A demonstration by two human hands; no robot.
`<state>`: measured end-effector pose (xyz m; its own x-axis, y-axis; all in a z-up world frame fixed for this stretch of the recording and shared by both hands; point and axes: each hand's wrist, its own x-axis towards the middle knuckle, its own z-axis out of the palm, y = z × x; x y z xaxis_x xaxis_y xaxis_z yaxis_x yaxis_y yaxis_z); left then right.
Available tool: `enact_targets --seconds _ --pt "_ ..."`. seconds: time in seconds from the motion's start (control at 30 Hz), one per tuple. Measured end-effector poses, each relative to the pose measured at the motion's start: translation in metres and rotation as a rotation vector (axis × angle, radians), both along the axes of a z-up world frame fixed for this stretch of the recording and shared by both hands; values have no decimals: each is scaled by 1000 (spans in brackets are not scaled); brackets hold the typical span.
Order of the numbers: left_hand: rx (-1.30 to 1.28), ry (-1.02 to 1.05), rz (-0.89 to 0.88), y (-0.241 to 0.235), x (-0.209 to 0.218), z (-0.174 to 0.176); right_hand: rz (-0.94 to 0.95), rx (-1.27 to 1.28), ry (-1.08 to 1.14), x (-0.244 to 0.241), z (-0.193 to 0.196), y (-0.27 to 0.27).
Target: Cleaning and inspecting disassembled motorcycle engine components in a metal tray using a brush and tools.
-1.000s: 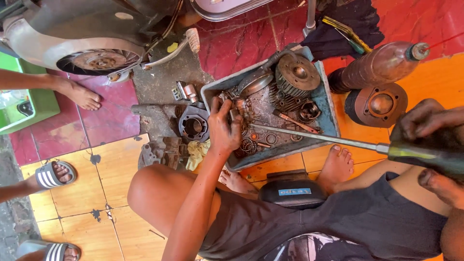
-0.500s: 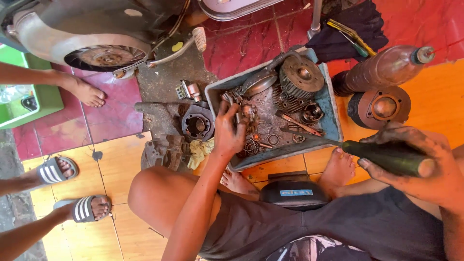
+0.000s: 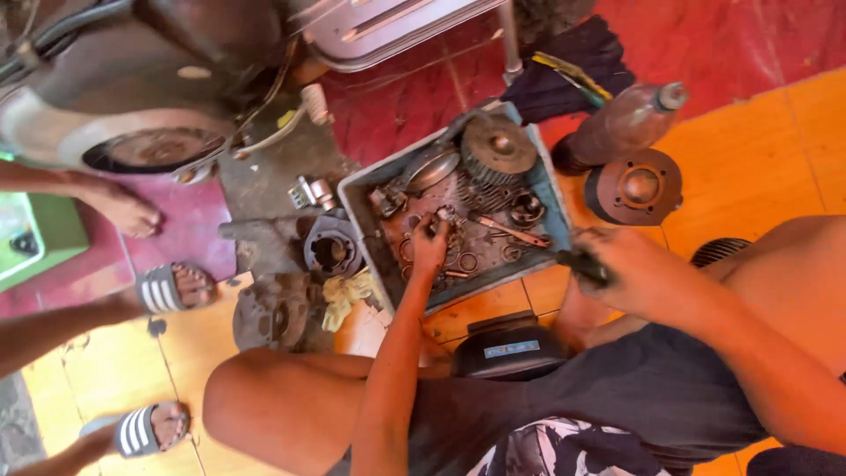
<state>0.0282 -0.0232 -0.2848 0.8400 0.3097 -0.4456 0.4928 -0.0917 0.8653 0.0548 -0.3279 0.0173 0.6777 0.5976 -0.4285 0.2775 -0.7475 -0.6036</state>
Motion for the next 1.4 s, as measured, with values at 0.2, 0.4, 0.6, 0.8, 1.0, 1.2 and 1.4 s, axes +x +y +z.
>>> enact_targets --seconds 0.2,0.4,0.6,0.8,1.0,1.2,1.4 --pt "-150 23 83 -13 8 -101 141 -254 -247 -18 -16 1" --pt "-95 -32 136 -25 16 -35 270 -659 -319 -27 -31 8" --pt "-84 -50 47 -20 4 -19 234 -1234 -383 -40 -15 26" --pt "-180 203 102 -40 -9 -84 180 -844 -228 -21 24 -37" --pt "-237 98 31 -45 -8 -103 248 -706 -329 -25 -3 -57" --pt "-247 250 -38 -33 -4 -120 208 -715 -220 -20 3 -56" --pt "-309 201 -116 -25 -8 -112 192 -749 -220 -19 8 -62"
